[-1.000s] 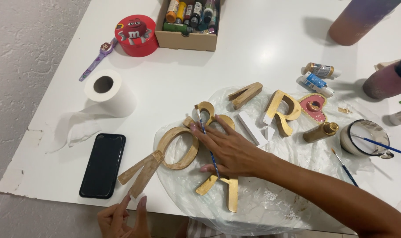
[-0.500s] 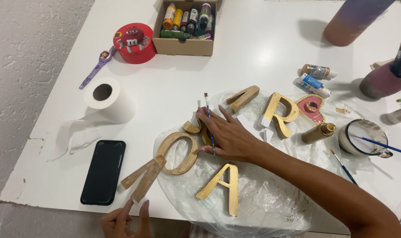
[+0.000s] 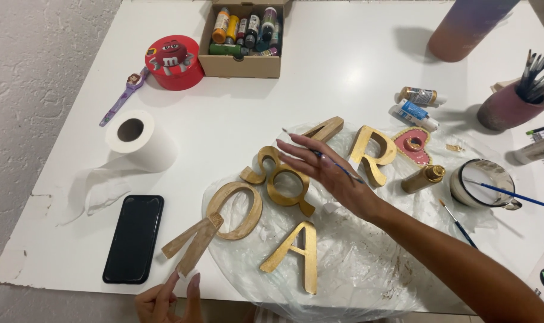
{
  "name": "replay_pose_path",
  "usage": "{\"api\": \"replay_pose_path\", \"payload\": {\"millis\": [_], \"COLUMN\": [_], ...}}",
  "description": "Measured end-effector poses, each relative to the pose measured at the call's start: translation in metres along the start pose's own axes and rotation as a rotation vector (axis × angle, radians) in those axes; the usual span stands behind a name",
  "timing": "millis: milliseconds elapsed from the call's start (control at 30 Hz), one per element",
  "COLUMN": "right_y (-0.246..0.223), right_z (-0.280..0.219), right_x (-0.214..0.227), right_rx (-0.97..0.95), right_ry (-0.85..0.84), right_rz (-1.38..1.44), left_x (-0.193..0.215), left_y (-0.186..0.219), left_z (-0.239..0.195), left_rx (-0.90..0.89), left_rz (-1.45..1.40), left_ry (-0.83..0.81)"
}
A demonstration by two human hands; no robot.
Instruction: The person paints wooden letters with gold paint using a brush. They dip the brush into a small container of gold paint and apply it to the letter 'V' and then the letter 'S', which are resting on a plastic sheet on a white table.
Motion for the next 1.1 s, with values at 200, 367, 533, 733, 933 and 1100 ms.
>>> {"api": "replay_pose_path", "payload": {"millis": [200,367,533,733,933,1100], "right_y": [-0.006,0.010,-0.011,-0.014,-0.006,0.002], "right_z": [-0.004,-0.003,-0.015,-0.023,-0.027,-0.032], "right_x": [-0.004,-0.004,-0.019,-0.021,-0.021,-0.020], "right_rx": [-0.083,-0.016,0.078,0.067,0.054,-0.011], "right_ry": [0.035,0.018,0.007,0.001,0.166,0.253], "right_rz": [-0.335,-0.209,0.116,0.215,0.014,0.104], "left_x": [0.005,0.009,0.009,0.002,0.001,-0.001], "left_y": [0.021,0.007,0.015,0.006,0.003,0.003], "left_z": [0.001,0.000,0.002,0.002,0.001,0.000], "left_rx": [0.006,-0.047,-0.004,-0.041,-0.029,-0.068], "left_rz": [-0.056,-0.004,-0.043,-0.029,-0.002,-0.013], "left_ry": [0.012,0.006,0.010,-0.012,-0.022,-0.014]}}
Point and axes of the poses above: each hand's wrist, its own z-axis towards the middle knuckle, its own x-axis out of the back of the hand, y = z × x, the point moved 3 cm from there along z, towards the middle knuckle
